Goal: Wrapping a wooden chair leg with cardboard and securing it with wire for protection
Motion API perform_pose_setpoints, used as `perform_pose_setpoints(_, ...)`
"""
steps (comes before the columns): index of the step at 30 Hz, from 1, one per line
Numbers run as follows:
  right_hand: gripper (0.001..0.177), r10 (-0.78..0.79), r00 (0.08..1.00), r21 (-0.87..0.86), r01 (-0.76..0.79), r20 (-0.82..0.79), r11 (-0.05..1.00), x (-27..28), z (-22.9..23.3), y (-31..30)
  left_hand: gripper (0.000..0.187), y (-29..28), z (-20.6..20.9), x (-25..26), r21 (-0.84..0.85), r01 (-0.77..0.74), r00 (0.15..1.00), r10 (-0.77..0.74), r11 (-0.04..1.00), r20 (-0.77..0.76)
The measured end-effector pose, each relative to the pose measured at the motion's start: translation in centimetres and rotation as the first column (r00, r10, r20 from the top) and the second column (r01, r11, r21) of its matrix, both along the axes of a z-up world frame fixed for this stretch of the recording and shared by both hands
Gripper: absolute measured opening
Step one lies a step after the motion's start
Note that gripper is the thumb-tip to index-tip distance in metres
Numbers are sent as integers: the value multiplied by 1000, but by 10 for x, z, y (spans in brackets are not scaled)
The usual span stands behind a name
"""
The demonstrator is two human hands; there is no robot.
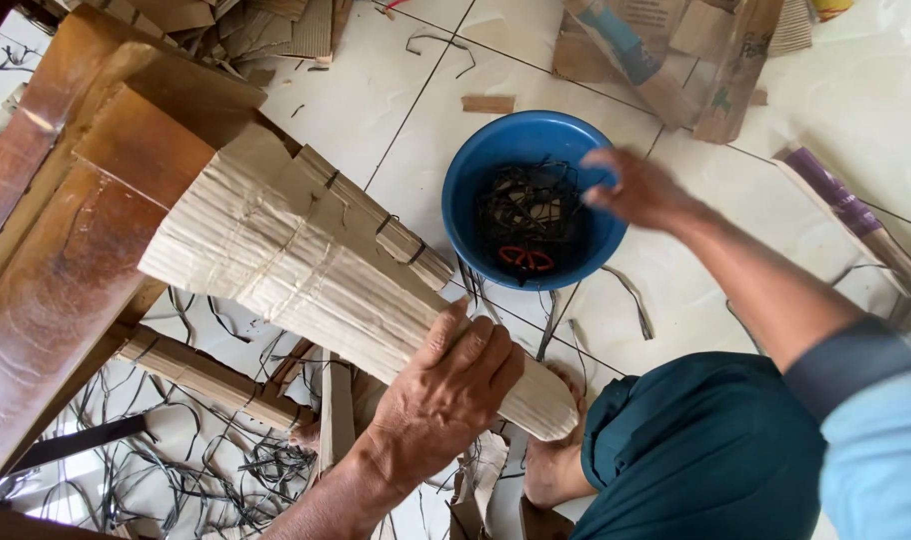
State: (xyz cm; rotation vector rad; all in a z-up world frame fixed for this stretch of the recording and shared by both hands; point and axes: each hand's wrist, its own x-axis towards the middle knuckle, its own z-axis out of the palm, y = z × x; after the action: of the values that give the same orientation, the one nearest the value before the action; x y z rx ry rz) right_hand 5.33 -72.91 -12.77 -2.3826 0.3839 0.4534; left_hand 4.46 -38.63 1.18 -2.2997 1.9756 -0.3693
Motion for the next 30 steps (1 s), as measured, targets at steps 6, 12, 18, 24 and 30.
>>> perform_pose_setpoints(6,80,-154,982,-243,177,111,954,8,-110,-77,41,3,-6,3,26,12,999,-11,1000,-40)
perform_pose_setpoints(12,31,-20,997,-546,59,76,836,7,-158,-92,38,4,-6,6,-7,7,999,-7,1000,-54)
perform_pose_setpoints(18,35,-99,977,-425,171,186,889,10,-108,-69,39,6,-5,5,-18,24,997,-25,1000,-76)
perform_pose_setpoints(24,22,-190,910,-231,287,369,930,2,-79,-58,41,9,-8,4,-49,25,997,-29,998,-71)
perform_pose_setpoints(30,69,-223,965,-232,250,137,940,-10,-115,-69,37,15,-14,7,-87,75,992,-84,993,-93)
